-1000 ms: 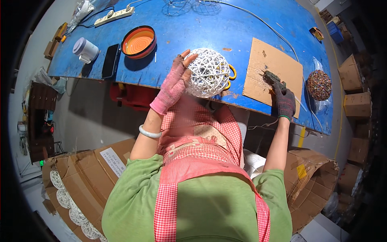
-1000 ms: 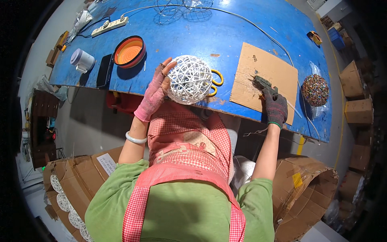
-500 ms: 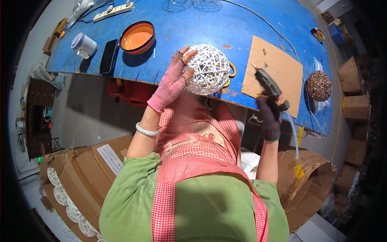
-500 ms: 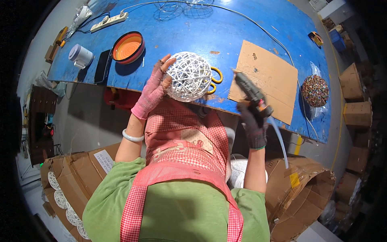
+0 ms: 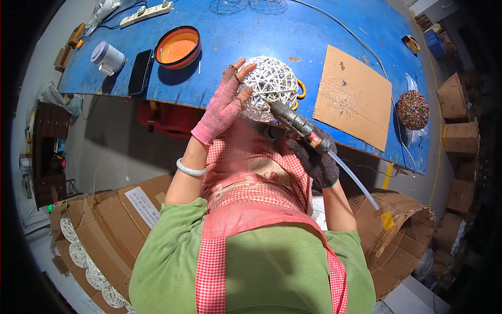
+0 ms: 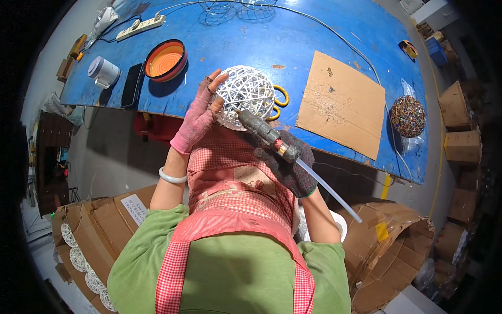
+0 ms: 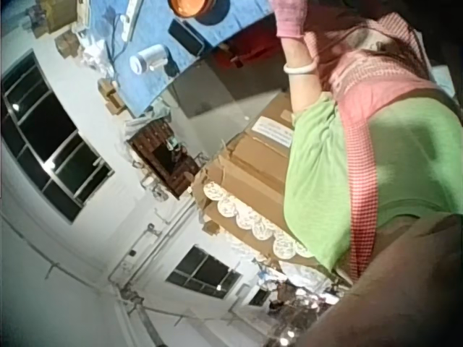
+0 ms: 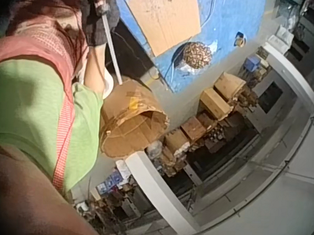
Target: Assembling and reinforcing white woven decorative balls using a hot glue gun and cutting wire.
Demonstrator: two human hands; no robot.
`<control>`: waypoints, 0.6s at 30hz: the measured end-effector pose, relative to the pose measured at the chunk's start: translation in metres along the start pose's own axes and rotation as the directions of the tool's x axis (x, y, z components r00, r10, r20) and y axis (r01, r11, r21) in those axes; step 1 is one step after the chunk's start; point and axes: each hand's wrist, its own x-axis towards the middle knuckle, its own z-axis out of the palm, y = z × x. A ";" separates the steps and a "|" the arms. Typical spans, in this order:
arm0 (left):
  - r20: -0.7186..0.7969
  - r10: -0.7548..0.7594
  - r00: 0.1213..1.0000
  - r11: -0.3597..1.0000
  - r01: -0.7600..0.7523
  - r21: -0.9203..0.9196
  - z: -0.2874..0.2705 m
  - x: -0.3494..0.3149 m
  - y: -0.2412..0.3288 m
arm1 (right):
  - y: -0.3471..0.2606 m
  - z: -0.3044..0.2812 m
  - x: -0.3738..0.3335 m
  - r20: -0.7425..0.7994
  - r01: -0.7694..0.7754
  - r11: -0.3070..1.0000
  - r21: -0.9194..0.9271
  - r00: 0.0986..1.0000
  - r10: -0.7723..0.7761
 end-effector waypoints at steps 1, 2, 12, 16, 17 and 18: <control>0.000 -0.002 1.000 1.000 0.002 0.000 0.000 0.000 0.001 | -0.001 0.001 0.002 -0.031 0.055 0.998 -0.013 0.998 -0.056; 0.000 -0.002 1.000 1.000 0.002 0.000 0.000 0.001 0.003 | -0.002 0.002 0.003 -0.061 0.110 0.994 -0.028 0.992 -0.111; -0.004 0.001 1.000 1.000 -0.001 0.017 0.002 0.001 0.001 | -0.008 0.003 0.010 -0.072 0.134 0.976 -0.172 0.986 -0.148; -0.007 -0.023 1.000 1.000 0.023 0.007 0.001 0.000 0.003 | -0.005 0.003 0.009 -0.064 0.141 0.970 -0.200 0.986 -0.156; -0.007 -0.024 1.000 1.000 0.024 0.007 0.001 0.000 0.004 | -0.005 0.003 0.009 -0.047 0.120 0.971 -0.206 0.990 -0.133; -0.010 -0.028 1.000 1.000 0.028 0.000 0.002 0.000 0.004 | -0.004 0.003 0.009 -0.047 0.120 0.971 -0.207 0.990 -0.132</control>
